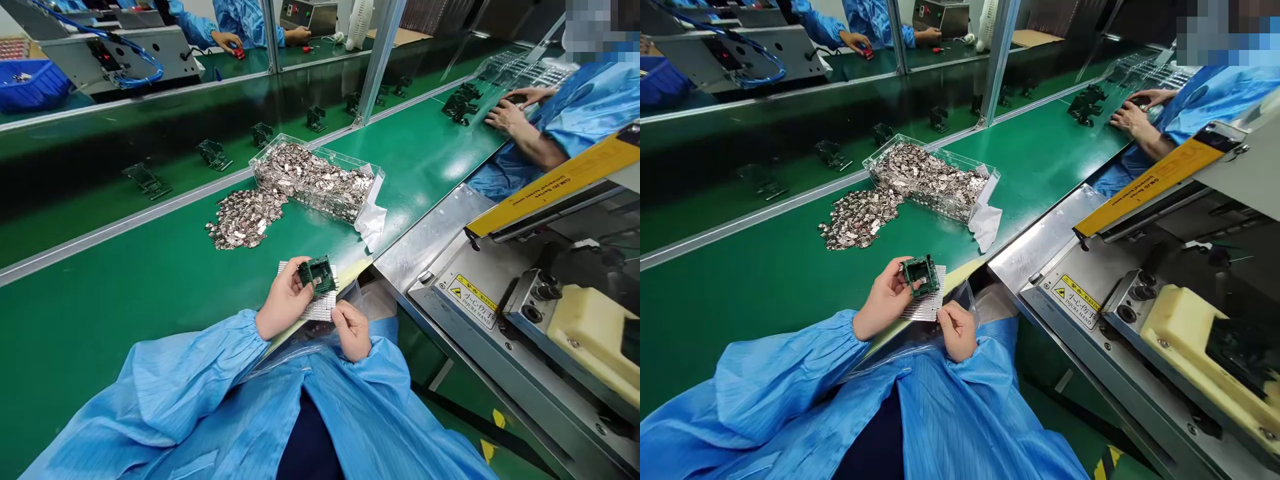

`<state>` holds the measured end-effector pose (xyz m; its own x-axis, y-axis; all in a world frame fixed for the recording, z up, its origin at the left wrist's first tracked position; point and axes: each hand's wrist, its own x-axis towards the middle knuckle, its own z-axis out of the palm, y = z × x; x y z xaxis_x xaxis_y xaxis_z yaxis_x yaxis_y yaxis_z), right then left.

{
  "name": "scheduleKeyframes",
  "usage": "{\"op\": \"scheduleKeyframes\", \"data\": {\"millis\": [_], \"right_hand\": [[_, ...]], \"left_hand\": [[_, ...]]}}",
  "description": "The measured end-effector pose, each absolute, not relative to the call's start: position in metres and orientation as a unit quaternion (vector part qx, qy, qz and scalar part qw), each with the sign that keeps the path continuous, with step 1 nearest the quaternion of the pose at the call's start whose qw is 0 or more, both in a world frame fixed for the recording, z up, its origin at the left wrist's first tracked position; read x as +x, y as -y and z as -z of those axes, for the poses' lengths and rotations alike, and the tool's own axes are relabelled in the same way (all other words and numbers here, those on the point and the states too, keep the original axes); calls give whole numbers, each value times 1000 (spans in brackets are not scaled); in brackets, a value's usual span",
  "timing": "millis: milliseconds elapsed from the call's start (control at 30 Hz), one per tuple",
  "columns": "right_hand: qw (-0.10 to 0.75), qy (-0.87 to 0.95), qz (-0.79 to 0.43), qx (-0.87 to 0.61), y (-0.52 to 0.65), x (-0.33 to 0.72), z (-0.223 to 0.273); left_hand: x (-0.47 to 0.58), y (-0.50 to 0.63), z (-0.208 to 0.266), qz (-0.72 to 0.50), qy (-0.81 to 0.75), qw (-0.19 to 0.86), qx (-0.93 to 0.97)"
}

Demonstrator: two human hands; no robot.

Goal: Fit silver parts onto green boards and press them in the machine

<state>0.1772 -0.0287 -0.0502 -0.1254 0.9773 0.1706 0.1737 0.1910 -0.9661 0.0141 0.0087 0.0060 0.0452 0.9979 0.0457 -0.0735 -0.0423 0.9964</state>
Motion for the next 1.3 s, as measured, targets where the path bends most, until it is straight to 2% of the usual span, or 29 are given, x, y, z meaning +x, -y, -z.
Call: {"op": "scheduleKeyframes", "data": {"millis": [133, 300, 467, 667, 733, 867, 1300], "right_hand": [[437, 623, -408, -505, 33, 178, 54], [343, 657, -419, -525, 27, 189, 57], [306, 668, -399, -549, 27, 209, 27], [401, 598, -443, -535, 29, 210, -26], [449, 561, -448, -532, 26, 199, -31], [533, 538, -378, -533, 21, 167, -24], [580, 504, -333, -547, 16, 121, -12]], "left_hand": [[14, -8, -8, -516, -465, 518, 499], [14, -9, -8, -522, -462, 519, 494], [13, -6, -6, -537, -443, 521, 493], [14, 1, -6, -540, -423, 529, 500], [14, 3, -6, -548, -416, 523, 503], [18, 7, -6, -563, -404, 526, 493], [24, 17, -17, -589, -400, 505, 488]]}}
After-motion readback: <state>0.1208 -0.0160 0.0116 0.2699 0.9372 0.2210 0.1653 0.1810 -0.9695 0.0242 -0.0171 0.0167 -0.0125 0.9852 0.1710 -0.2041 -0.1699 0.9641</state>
